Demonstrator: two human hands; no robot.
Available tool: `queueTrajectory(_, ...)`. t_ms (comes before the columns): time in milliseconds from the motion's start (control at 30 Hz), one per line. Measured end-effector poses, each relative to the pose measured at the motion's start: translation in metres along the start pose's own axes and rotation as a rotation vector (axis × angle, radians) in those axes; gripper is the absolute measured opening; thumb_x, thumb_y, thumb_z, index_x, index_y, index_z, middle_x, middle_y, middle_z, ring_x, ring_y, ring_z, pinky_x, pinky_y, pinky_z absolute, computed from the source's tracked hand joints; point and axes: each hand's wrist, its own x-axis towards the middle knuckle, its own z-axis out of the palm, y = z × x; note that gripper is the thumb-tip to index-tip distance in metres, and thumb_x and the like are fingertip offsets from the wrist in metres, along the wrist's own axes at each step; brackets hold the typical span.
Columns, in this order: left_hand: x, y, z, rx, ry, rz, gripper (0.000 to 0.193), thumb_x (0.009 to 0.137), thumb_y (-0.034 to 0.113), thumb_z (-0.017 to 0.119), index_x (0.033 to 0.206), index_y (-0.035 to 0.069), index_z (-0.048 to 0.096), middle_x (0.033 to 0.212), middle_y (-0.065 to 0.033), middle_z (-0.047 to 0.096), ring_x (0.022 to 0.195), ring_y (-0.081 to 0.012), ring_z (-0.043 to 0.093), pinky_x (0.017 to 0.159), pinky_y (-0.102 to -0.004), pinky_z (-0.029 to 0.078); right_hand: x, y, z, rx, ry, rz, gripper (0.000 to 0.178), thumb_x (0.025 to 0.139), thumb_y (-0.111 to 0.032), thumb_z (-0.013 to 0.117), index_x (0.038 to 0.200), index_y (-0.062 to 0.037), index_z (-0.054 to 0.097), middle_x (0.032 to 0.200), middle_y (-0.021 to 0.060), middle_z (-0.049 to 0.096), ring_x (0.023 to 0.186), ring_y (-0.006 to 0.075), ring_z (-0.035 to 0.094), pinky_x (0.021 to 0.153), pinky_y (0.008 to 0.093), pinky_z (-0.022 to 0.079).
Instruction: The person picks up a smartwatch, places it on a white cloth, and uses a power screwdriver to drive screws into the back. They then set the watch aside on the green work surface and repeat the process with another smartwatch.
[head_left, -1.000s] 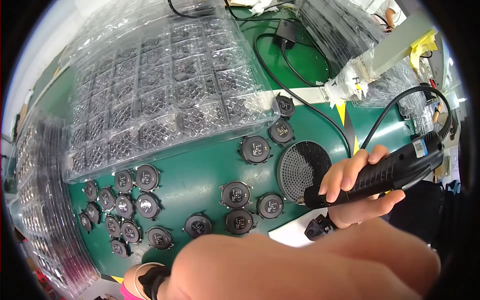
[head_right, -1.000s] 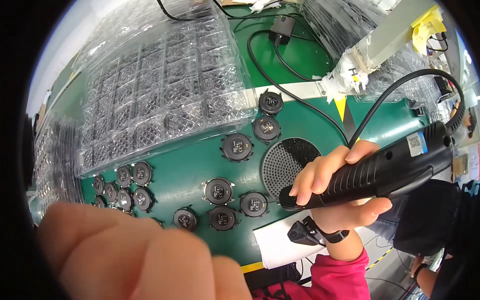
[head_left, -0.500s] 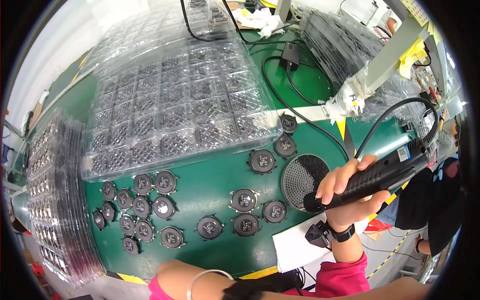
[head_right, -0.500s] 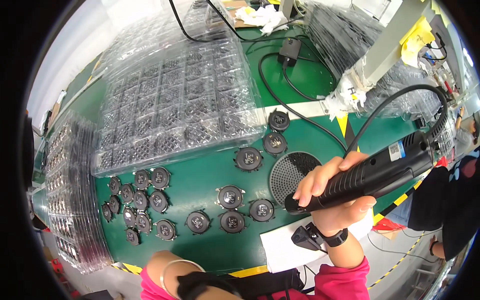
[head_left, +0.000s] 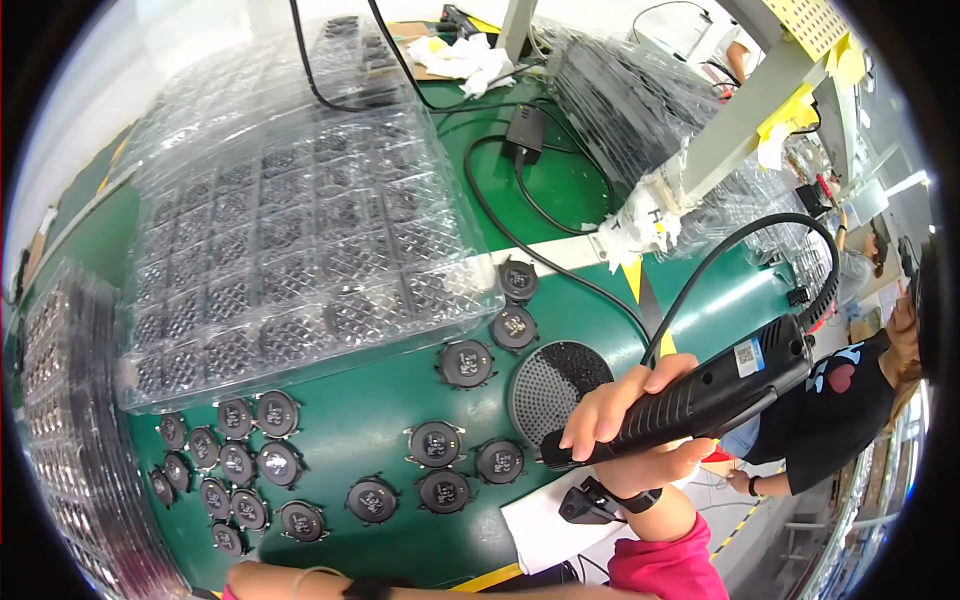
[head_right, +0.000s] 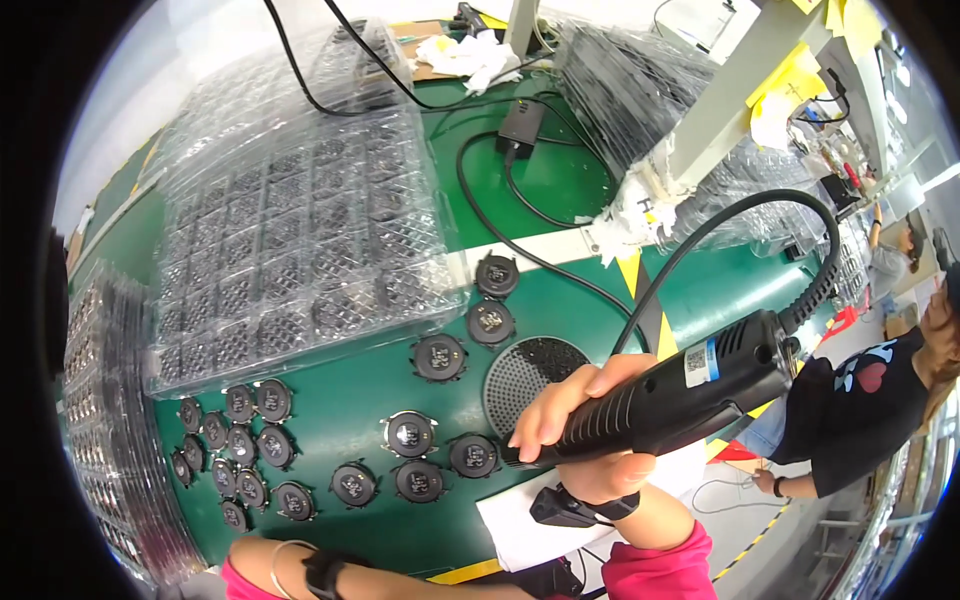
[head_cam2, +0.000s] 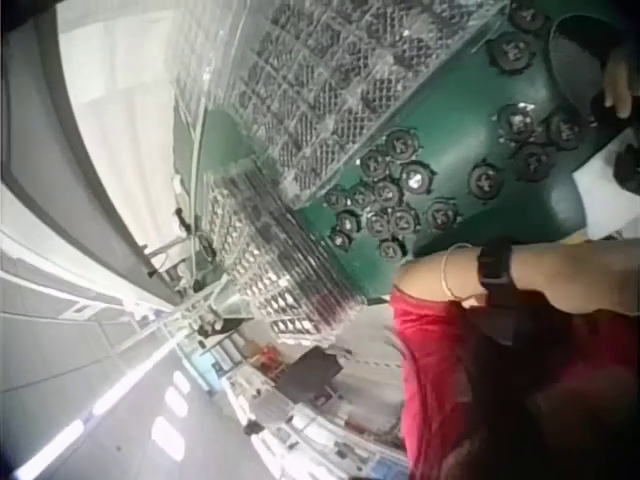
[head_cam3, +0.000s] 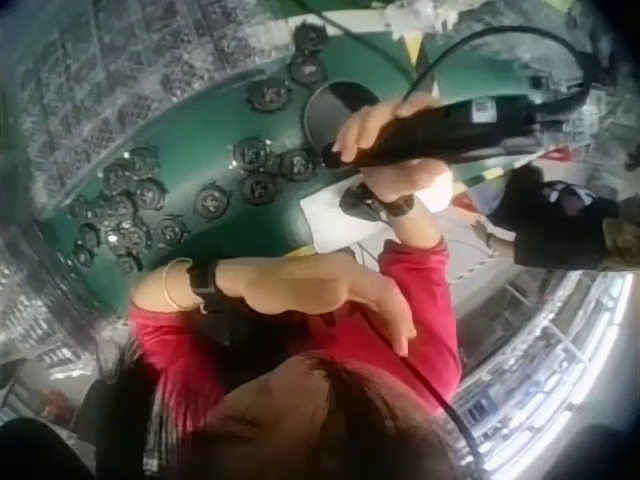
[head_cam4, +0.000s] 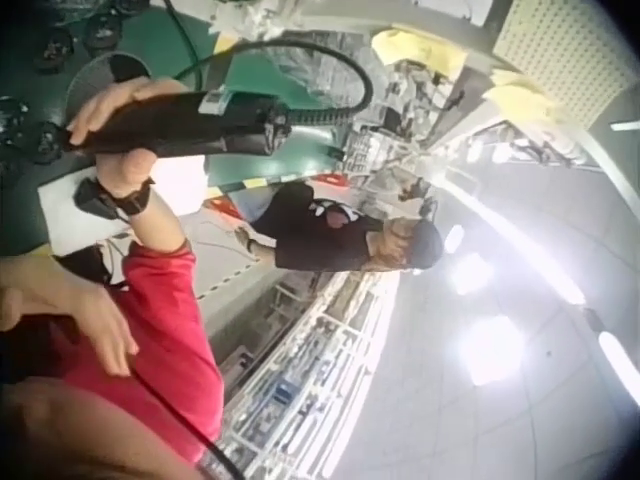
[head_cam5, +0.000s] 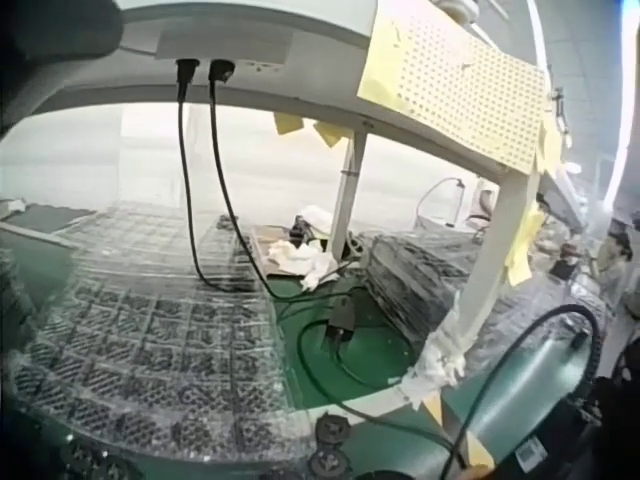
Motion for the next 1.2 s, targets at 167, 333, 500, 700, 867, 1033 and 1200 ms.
queueTrajectory(167, -0.019, -0.045, -0.011, 0.228, 0.960, 0.276, 0.030, 0.077, -0.002, 0.068, 0.106, 0.005, 0.063, 0.110, -0.0094, 0.063, 0.099, -0.0311, 0.059, 0.088, -0.0415, 0.047, 0.000, -0.008, 0.003, 0.012, -0.020, -0.015, 0.071, 0.084, -0.071, 0.061, 0.109, -0.0094, 0.035, 0.072, 0.0120, 0.056, 0.047, 0.0275, 0.058, 0.047, 0.0406, 0.054)
queueTrajectory(333, -0.024, -0.061, -0.030, 0.886, 1.173, -0.009, 0.031, 0.075, 0.000, 0.070, 0.104, 0.006, 0.064, 0.110, -0.0080, 0.060, 0.104, -0.0307, 0.055, 0.089, -0.0425, 0.045, 0.003, -0.016, -0.001, 0.079, -0.124, 0.053, 0.064, 0.087, -0.058, 0.067, 0.112, -0.0072, 0.037, 0.081, 0.0177, 0.059, 0.064, 0.0319, 0.063, 0.060, 0.0450, 0.055)
queueTrajectory(500, -0.019, -0.074, -0.026, 1.133, 1.139, -0.076, 0.033, 0.072, 0.003, 0.073, 0.103, 0.008, 0.064, 0.113, -0.0055, 0.058, 0.107, -0.0291, 0.052, 0.090, -0.0441, 0.040, 0.003, -0.008, 0.003, -0.043, -0.044, -0.078, 0.072, 0.084, -0.067, 0.064, 0.112, -0.0070, 0.038, 0.068, 0.0104, 0.056, 0.045, 0.0258, 0.059, 0.042, 0.0386, 0.054)
queueTrajectory(700, -0.018, -0.079, -0.022, 1.221, 1.150, -0.096, 0.029, 0.066, 0.008, 0.080, 0.092, 0.014, 0.070, 0.110, -0.0012, 0.061, 0.104, -0.0261, 0.055, 0.091, -0.0426, 0.035, 0.005, -0.006, 0.007, 0.084, -0.046, -0.135, 0.069, 0.086, -0.064, 0.063, 0.113, -0.0053, 0.039, 0.068, 0.0089, 0.055, 0.043, 0.0211, 0.059, 0.039, 0.0340, 0.054)
queueTrajectory(867, -0.022, -0.090, -0.027, 1.208, 1.184, -0.037, 0.024, 0.065, 0.009, 0.080, 0.086, 0.015, 0.070, 0.106, 0.0004, 0.062, 0.102, -0.0251, 0.055, 0.090, -0.0423, 0.035, 0.006, -0.005, 0.010, 0.111, -0.030, -0.112, 0.068, 0.089, -0.061, 0.063, 0.114, -0.0029, 0.038, 0.070, 0.0080, 0.054, 0.042, 0.0187, 0.057, 0.038, 0.0317, 0.053)
queueTrajectory(1033, -0.024, -0.086, -0.026, 1.232, 1.169, -0.026, 0.025, 0.065, 0.009, 0.079, 0.087, 0.013, 0.069, 0.106, -0.0004, 0.062, 0.102, -0.0250, 0.056, 0.091, -0.0430, 0.036, 0.007, -0.004, 0.012, 0.131, -0.067, -0.168, 0.067, 0.090, -0.060, 0.062, 0.114, -0.0016, 0.038, 0.071, 0.0075, 0.053, 0.041, 0.0175, 0.056, 0.036, 0.0294, 0.052)
queueTrajectory(1200, -0.019, -0.084, -0.024, 1.189, 1.200, -0.062, 0.032, 0.064, 0.008, 0.079, 0.094, 0.011, 0.067, 0.107, -0.0008, 0.062, 0.102, -0.0252, 0.056, 0.091, -0.0435, 0.036, 0.008, -0.004, 0.009, 0.067, -0.094, -0.197, 0.067, 0.089, -0.060, 0.062, 0.113, -0.0023, 0.038, 0.071, 0.0076, 0.052, 0.043, 0.0168, 0.056, 0.036, 0.0280, 0.052)
